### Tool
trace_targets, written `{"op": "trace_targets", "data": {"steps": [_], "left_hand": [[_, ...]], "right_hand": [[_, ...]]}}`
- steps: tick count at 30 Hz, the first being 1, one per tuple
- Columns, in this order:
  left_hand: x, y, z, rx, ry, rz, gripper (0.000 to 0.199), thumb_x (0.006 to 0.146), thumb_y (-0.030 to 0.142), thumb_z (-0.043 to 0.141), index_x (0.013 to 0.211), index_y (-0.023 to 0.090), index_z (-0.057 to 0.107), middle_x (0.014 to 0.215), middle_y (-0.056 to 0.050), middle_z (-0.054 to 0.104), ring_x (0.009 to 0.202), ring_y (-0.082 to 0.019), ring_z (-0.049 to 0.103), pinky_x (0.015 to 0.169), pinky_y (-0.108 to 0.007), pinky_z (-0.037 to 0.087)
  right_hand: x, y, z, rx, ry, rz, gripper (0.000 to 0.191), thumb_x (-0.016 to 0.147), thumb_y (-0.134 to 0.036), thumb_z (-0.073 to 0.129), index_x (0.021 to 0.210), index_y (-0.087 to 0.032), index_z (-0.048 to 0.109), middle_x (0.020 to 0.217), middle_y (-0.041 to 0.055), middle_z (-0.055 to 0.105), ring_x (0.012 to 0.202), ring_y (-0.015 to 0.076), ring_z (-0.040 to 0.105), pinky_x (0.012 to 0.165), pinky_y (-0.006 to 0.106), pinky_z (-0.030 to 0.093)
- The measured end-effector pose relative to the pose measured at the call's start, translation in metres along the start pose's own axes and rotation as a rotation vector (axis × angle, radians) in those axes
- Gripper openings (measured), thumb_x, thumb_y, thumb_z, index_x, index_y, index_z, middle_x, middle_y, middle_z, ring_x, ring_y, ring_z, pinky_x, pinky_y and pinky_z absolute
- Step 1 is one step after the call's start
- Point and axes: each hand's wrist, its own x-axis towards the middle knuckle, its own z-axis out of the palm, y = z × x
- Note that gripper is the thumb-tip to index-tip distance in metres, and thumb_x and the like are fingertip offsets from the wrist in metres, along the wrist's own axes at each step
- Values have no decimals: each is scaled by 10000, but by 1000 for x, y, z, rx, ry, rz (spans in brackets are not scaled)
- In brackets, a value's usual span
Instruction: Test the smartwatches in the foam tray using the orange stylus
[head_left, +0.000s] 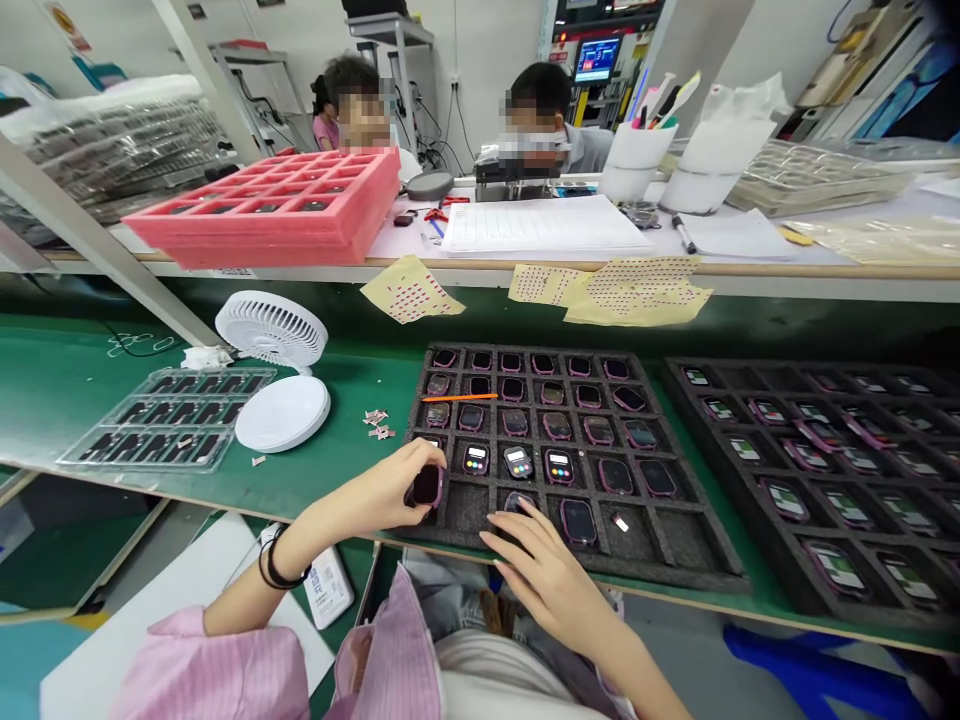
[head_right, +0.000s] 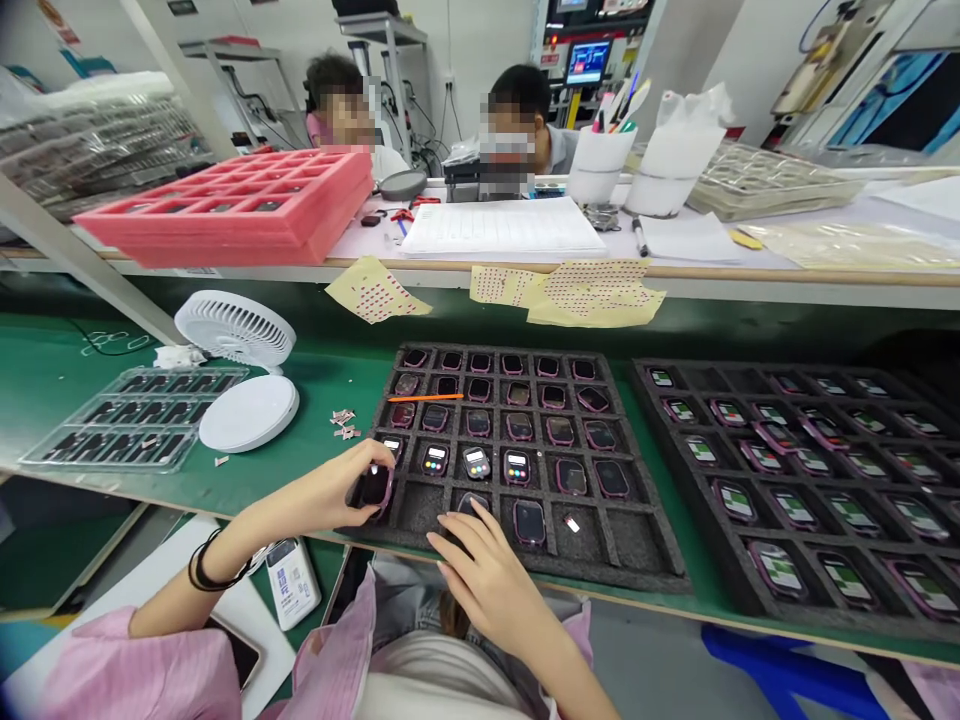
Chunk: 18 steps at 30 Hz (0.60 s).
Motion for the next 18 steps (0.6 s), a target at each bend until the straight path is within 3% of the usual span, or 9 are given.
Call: {"op": "trace_targets", "data": {"steps": [5,8,13,18], "left_hand": [[-8,-15,4,143,-192,-39,438,683,-10,517,1070,192,491,1081,-65,589,977,-207,591,832,-301,484],[-8,-18,10,210,-248,-24,525,665,-38,512,1133,201,498,1121,-80,617,1017,-232,605,857,-321,481],[-10,-18,11,222,-206,-22,580,668,-40,510,1193,205,498,1092,-89,650,998,-241,625,843,-315,481],[-16,-5,1,68,-43,-52,543,728,15,530,1224,229,485,1132,-65,637,975,-194,621,830,-272,484]], "right_hand": [[5,-5,6,61,4,21,369,929,-161,468,1281,-222,563,1210,102,650,1174,245,581,1047,545,448],[11,-9,11,131,28,47,373,935,-167,458,1283,-247,562,1206,91,652,1164,245,587,1031,519,468],[35,-16,25,362,103,193,351,946,-203,453,1272,-261,569,1164,86,648,1084,226,613,944,414,529],[70,-19,43,531,119,479,446,941,-332,469,1380,-250,465,964,69,633,742,180,614,738,352,559]]}}
